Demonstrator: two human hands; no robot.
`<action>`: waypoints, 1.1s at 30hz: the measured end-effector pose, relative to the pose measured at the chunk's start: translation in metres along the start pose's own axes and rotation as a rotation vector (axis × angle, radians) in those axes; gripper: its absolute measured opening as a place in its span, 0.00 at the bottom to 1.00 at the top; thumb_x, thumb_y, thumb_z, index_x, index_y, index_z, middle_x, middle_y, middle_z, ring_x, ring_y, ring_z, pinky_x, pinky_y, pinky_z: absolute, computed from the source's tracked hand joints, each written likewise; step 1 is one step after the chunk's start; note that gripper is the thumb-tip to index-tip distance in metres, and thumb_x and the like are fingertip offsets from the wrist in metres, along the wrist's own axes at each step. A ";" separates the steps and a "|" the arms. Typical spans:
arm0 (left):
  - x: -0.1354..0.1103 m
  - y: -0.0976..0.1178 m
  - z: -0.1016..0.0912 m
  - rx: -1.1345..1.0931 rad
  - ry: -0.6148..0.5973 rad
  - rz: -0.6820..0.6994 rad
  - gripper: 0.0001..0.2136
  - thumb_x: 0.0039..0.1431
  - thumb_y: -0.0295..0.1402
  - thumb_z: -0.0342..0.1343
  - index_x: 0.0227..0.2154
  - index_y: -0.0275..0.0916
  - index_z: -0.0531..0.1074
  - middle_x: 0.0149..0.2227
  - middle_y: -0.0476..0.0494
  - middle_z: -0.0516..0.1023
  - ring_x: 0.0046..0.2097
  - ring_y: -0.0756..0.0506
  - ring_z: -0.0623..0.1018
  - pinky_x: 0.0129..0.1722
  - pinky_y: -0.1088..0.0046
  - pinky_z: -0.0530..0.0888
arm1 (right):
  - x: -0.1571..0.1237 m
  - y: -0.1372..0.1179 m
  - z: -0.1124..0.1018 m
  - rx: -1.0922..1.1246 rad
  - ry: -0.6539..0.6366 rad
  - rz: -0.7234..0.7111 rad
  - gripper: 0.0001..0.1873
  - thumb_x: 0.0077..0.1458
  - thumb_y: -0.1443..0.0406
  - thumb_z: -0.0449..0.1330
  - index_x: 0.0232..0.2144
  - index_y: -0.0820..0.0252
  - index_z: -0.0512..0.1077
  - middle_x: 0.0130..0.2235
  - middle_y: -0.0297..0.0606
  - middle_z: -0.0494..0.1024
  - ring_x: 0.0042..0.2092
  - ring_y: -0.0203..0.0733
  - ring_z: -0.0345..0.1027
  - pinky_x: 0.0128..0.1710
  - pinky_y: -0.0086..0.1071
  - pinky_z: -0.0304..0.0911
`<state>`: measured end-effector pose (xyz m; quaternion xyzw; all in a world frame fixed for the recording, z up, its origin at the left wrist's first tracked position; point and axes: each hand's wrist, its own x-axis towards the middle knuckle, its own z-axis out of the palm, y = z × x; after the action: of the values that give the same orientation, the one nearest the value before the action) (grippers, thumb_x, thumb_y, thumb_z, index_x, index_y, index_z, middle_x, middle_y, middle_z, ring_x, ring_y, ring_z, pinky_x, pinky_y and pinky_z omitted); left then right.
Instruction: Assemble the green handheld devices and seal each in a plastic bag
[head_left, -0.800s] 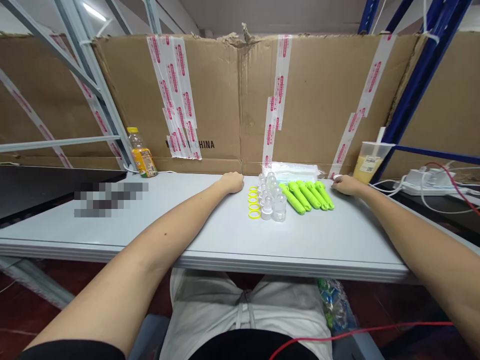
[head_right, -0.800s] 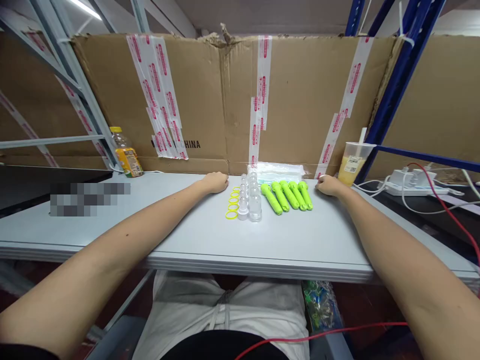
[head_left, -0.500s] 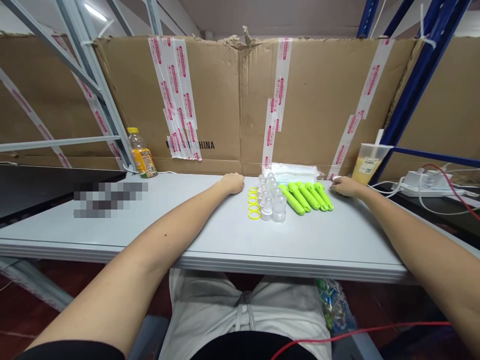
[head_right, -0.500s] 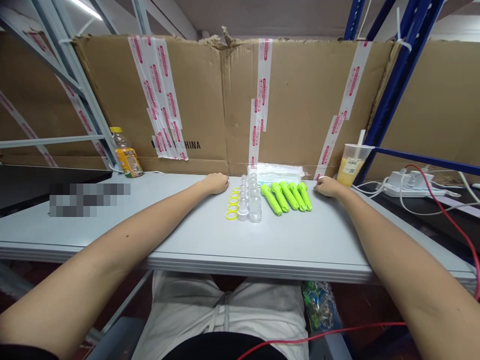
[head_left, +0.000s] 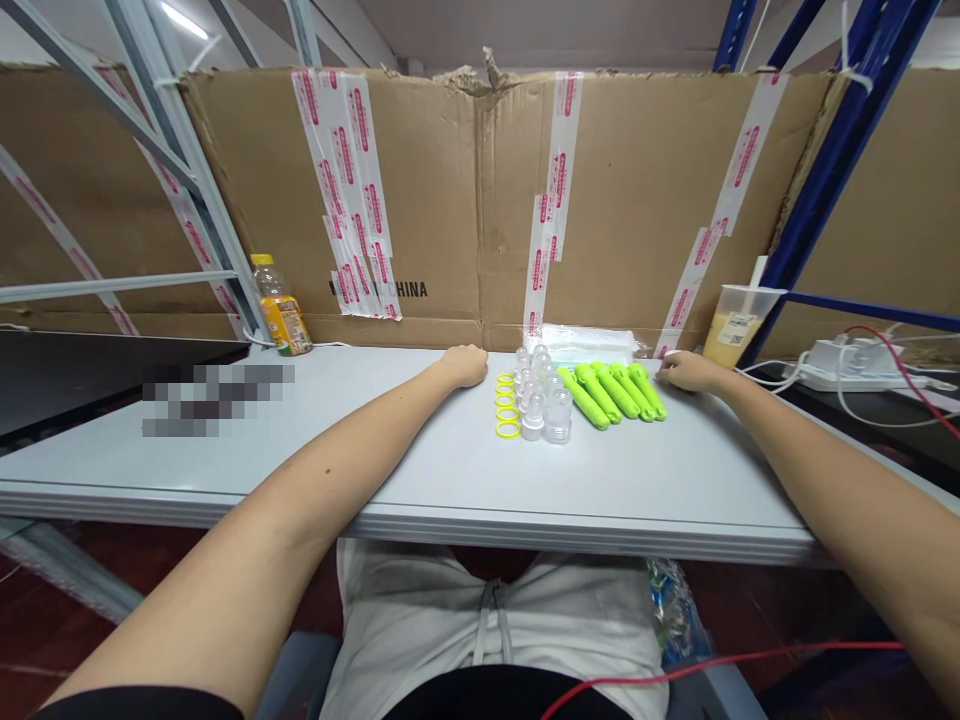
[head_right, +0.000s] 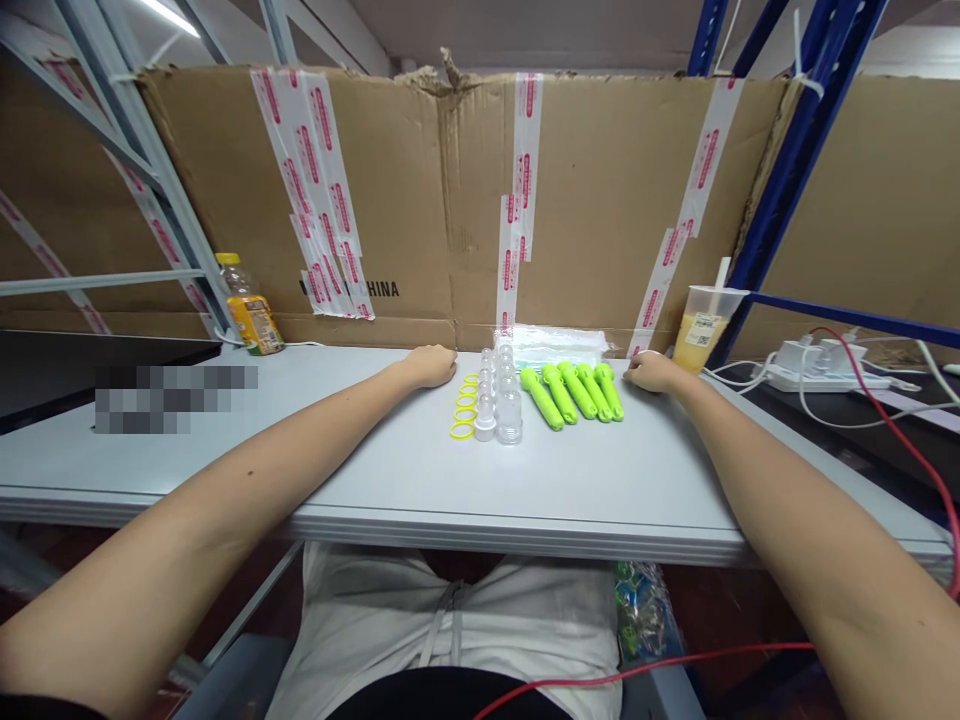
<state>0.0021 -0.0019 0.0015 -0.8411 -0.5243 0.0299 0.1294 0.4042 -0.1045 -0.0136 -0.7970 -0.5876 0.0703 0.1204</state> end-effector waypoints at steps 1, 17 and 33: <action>0.000 0.000 0.000 -0.001 0.000 0.000 0.21 0.63 0.37 0.45 0.52 0.34 0.74 0.54 0.28 0.76 0.55 0.35 0.76 0.53 0.62 0.72 | -0.001 0.000 0.000 0.009 -0.004 0.006 0.11 0.57 0.63 0.58 0.39 0.65 0.75 0.31 0.42 0.78 0.27 0.41 0.70 0.26 0.30 0.64; -0.003 0.003 -0.003 -0.038 -0.017 -0.003 0.20 0.63 0.37 0.46 0.52 0.34 0.74 0.55 0.27 0.75 0.56 0.35 0.75 0.55 0.62 0.71 | -0.025 -0.030 -0.025 0.249 0.179 0.031 0.09 0.58 0.64 0.57 0.31 0.65 0.74 0.22 0.42 0.75 0.21 0.39 0.69 0.24 0.30 0.67; -0.052 -0.006 -0.090 -0.392 -0.507 0.271 0.12 0.50 0.41 0.59 0.24 0.36 0.74 0.28 0.41 0.79 0.29 0.46 0.76 0.32 0.69 0.71 | -0.021 -0.044 -0.010 0.180 -0.013 0.004 0.17 0.54 0.61 0.64 0.41 0.69 0.70 0.33 0.50 0.79 0.22 0.42 0.73 0.17 0.33 0.68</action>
<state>-0.0096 -0.0629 0.0857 -0.8776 -0.4192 0.1535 -0.1744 0.3599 -0.1129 0.0074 -0.7838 -0.5780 0.1281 0.1878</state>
